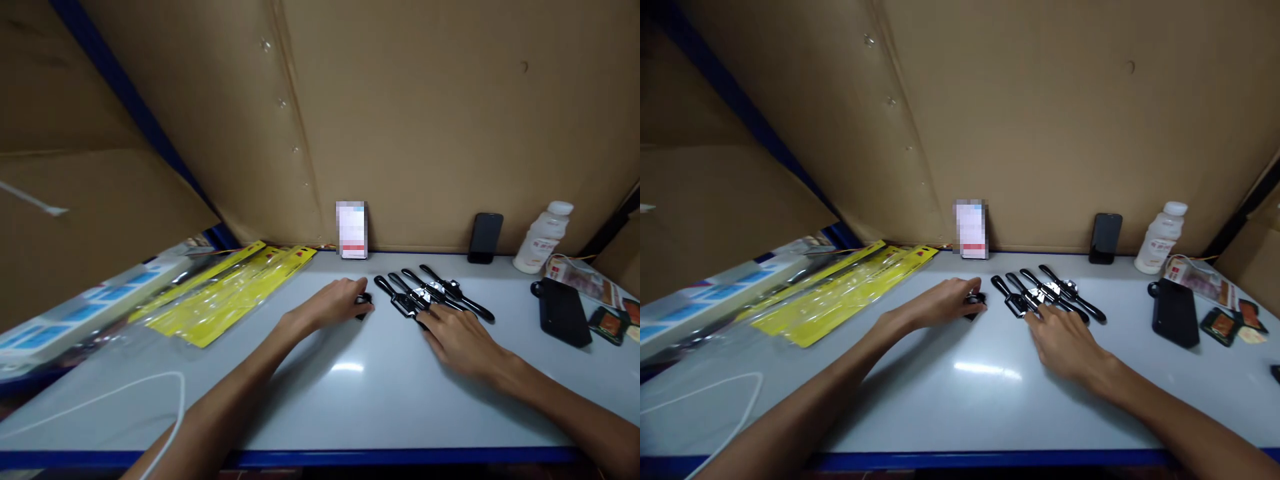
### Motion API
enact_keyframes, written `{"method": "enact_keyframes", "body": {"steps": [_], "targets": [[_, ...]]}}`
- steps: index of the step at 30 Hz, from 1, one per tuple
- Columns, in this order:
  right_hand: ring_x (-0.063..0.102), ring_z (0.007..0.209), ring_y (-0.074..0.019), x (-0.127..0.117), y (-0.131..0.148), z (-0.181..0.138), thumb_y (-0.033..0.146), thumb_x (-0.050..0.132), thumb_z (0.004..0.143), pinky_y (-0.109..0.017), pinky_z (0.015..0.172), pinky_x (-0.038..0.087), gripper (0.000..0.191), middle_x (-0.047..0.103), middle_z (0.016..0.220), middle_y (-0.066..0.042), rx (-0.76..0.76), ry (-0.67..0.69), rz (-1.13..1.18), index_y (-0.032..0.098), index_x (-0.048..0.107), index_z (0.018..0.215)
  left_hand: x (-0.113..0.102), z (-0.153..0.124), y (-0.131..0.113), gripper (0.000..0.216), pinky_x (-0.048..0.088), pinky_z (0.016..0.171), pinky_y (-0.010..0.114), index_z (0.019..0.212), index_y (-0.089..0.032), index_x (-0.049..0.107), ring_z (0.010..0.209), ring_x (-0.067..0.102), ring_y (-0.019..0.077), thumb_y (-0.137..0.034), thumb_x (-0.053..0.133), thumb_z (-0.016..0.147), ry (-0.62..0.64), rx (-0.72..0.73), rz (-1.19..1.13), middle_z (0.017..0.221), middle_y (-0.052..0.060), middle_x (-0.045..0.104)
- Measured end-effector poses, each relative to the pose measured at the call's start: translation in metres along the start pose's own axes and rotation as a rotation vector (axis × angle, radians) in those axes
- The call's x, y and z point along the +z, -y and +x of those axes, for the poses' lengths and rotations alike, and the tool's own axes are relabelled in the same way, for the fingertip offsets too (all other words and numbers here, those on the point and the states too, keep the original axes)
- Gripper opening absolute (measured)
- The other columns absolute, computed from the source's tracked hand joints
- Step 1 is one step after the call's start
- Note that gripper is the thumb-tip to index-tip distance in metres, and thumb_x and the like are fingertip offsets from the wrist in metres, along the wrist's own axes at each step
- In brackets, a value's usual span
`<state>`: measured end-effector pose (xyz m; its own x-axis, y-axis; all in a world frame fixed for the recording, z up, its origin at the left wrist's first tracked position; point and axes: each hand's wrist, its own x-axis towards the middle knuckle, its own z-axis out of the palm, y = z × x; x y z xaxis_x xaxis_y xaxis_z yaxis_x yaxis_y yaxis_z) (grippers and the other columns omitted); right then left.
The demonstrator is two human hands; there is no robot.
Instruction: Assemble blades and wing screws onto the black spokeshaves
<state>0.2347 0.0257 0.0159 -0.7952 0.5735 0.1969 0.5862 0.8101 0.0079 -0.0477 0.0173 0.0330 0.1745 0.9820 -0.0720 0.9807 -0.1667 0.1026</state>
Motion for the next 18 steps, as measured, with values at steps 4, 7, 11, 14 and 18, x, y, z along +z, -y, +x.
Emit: {"method": "enact_keyframes", "body": {"steps": [4,7,11,14,18], "targets": [[0.061,0.081,-0.0223,0.001,-0.005,0.002,0.017,0.051,0.092,-0.033,0.062,0.035,0.02,0.066,0.102,-0.01,-0.004,0.018,0.042,0.016,0.062,0.108,0.003,-0.001,-0.008,0.029,0.038,0.062,0.03,0.096,-0.02,0.057,0.078,0.064,0.0261,-0.047,0.058,0.089,0.013,0.009,-0.04,0.089,0.01,0.07],[0.062,0.081,-0.0218,0.0,-0.006,0.002,0.018,0.051,0.091,-0.034,0.064,0.037,0.018,0.067,0.101,-0.01,0.015,0.011,0.09,0.015,0.06,0.107,0.002,-0.003,-0.008,0.032,0.04,0.065,0.031,0.106,-0.02,0.056,0.082,0.064,0.0274,-0.048,0.056,0.089,0.029,-0.004,-0.027,0.091,0.011,0.07],[0.061,0.08,-0.0213,0.001,-0.007,0.003,0.018,0.051,0.09,-0.035,0.065,0.037,0.018,0.067,0.099,-0.009,0.013,-0.008,0.136,0.016,0.059,0.106,-0.002,-0.006,-0.006,0.037,0.042,0.068,0.033,0.117,-0.019,0.051,0.085,0.065,0.0294,-0.045,0.052,0.09,0.088,-0.007,0.032,0.093,0.012,0.07],[0.06,0.08,-0.021,0.003,-0.009,0.002,0.018,0.05,0.09,-0.035,0.065,0.036,0.019,0.066,0.1,-0.009,0.007,-0.017,0.143,0.016,0.059,0.106,-0.007,-0.007,-0.003,0.04,0.042,0.069,0.035,0.121,-0.018,0.05,0.089,0.065,0.032,-0.044,0.05,0.09,0.111,-0.046,0.084,0.098,0.016,0.069],[0.059,0.08,-0.021,0.004,-0.009,0.001,0.018,0.049,0.09,-0.035,0.065,0.036,0.019,0.066,0.101,-0.01,-0.021,-0.014,0.149,0.016,0.06,0.106,-0.014,-0.009,-0.002,0.042,0.043,0.072,0.035,0.121,-0.016,0.05,0.09,0.065,0.0321,-0.044,0.051,0.089,0.156,-0.09,0.111,0.101,0.016,0.069]]}}
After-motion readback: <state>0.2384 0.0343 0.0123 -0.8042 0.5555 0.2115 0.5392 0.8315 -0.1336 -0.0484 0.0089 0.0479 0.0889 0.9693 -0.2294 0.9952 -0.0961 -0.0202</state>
